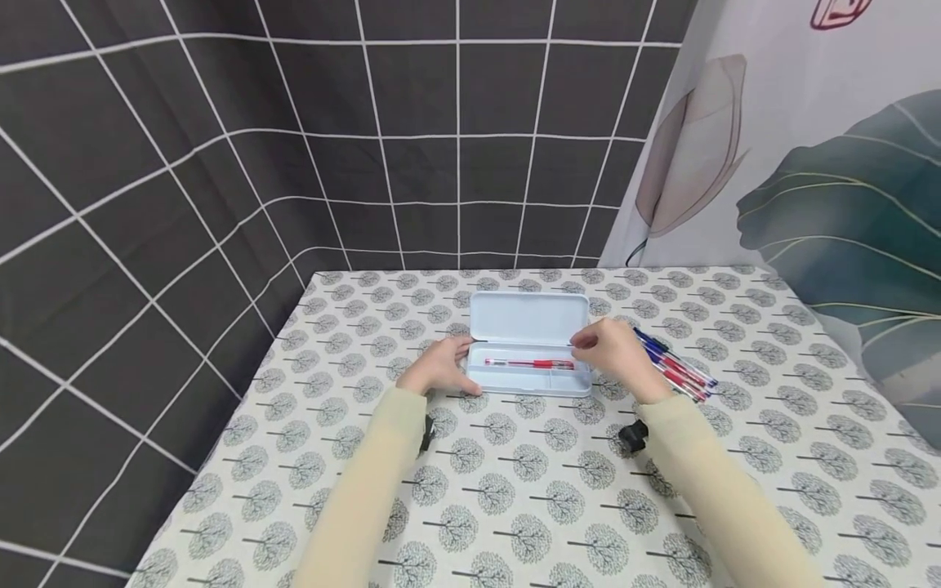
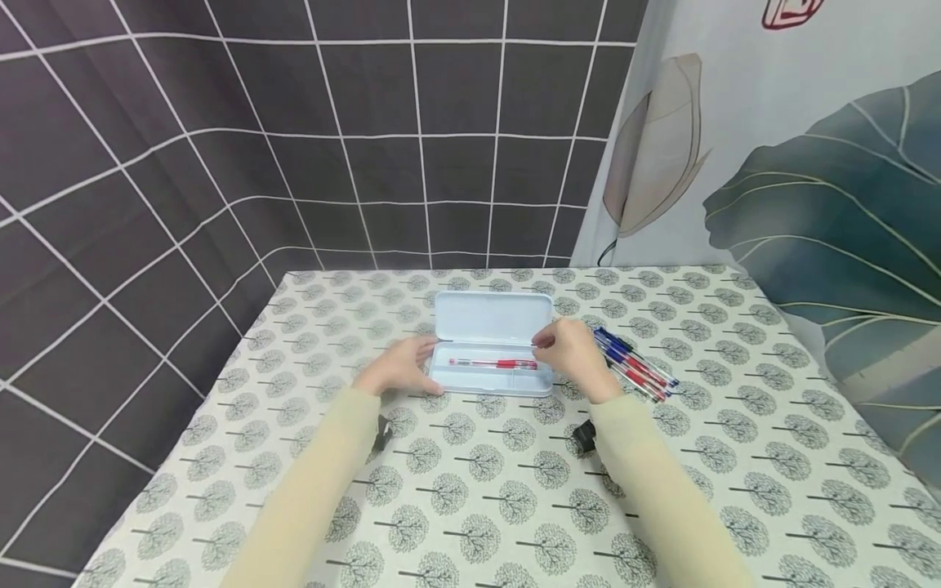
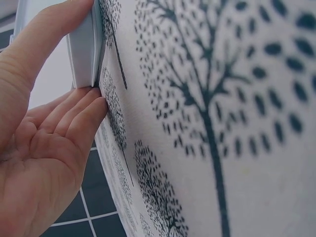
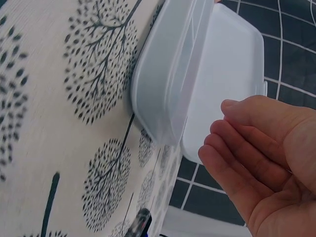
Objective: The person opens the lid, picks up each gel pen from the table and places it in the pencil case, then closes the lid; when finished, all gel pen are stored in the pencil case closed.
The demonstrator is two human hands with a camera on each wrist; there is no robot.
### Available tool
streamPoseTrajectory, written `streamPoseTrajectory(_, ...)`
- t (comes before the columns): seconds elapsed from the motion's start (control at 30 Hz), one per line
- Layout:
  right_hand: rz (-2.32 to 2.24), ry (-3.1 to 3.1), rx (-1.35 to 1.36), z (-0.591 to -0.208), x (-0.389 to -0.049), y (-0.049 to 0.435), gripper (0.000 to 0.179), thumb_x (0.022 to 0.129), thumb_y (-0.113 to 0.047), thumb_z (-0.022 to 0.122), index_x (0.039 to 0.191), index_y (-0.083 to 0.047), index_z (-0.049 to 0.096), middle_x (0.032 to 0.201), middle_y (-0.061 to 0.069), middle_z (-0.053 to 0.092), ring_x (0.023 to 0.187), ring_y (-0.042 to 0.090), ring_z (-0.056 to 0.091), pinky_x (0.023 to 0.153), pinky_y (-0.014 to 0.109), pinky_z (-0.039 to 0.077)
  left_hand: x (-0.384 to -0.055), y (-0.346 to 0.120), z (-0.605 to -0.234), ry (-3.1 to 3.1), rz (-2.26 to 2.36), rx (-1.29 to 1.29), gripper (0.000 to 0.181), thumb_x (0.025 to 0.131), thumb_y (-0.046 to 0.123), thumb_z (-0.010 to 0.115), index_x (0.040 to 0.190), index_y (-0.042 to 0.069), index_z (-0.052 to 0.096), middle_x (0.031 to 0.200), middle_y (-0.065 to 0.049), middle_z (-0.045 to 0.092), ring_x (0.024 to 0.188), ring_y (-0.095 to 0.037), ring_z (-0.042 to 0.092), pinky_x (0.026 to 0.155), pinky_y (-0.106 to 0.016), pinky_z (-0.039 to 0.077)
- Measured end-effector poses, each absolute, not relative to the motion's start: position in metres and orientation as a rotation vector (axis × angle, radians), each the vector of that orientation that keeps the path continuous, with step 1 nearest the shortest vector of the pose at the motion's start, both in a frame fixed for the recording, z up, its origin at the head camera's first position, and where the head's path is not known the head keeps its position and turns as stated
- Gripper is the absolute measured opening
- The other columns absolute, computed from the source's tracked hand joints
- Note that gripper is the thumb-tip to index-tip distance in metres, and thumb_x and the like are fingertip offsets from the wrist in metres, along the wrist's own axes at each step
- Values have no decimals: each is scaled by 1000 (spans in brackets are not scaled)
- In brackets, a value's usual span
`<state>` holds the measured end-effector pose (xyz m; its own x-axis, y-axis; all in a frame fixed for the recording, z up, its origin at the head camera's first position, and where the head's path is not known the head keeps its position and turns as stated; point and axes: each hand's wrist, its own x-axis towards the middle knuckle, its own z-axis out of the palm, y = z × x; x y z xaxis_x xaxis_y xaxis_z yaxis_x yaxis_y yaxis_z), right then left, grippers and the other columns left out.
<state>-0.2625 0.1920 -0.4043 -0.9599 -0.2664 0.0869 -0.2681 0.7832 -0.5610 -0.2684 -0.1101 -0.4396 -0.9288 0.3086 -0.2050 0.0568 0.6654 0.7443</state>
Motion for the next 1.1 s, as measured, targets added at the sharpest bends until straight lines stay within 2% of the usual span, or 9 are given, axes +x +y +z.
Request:
streamPoseTrajectory(0.43,885,-2968,397,-409,-260,218,22,82,-11,73,101,-1,75,92,14,75,81,24,70,78,43,59,-266,-109,-438,2577,1140,305,104,59,13,92,147,1,38,150,-14,45,137,-28,47,116,-36,36)
streamPoseTrajectory(0.73,913,-3047,284,-411,-254,237,27,84,-13,72,108,0,72,100,17,74,86,27,69,81,46,58,-266,-109,-440,2570,1154,310,104,59,13,92,147,0,38,150,-15,44,137,-28,46,116,-36,36)
streamPoseTrajectory(1.1,885,-3051,221,-416,-251,265,28,84,-13,71,109,1,71,101,19,73,83,26,69,82,49,57,-266,-109,-439,2563,1167,305,104,58,12,92,147,0,38,150,-15,44,137,-28,46,116,-35,37)
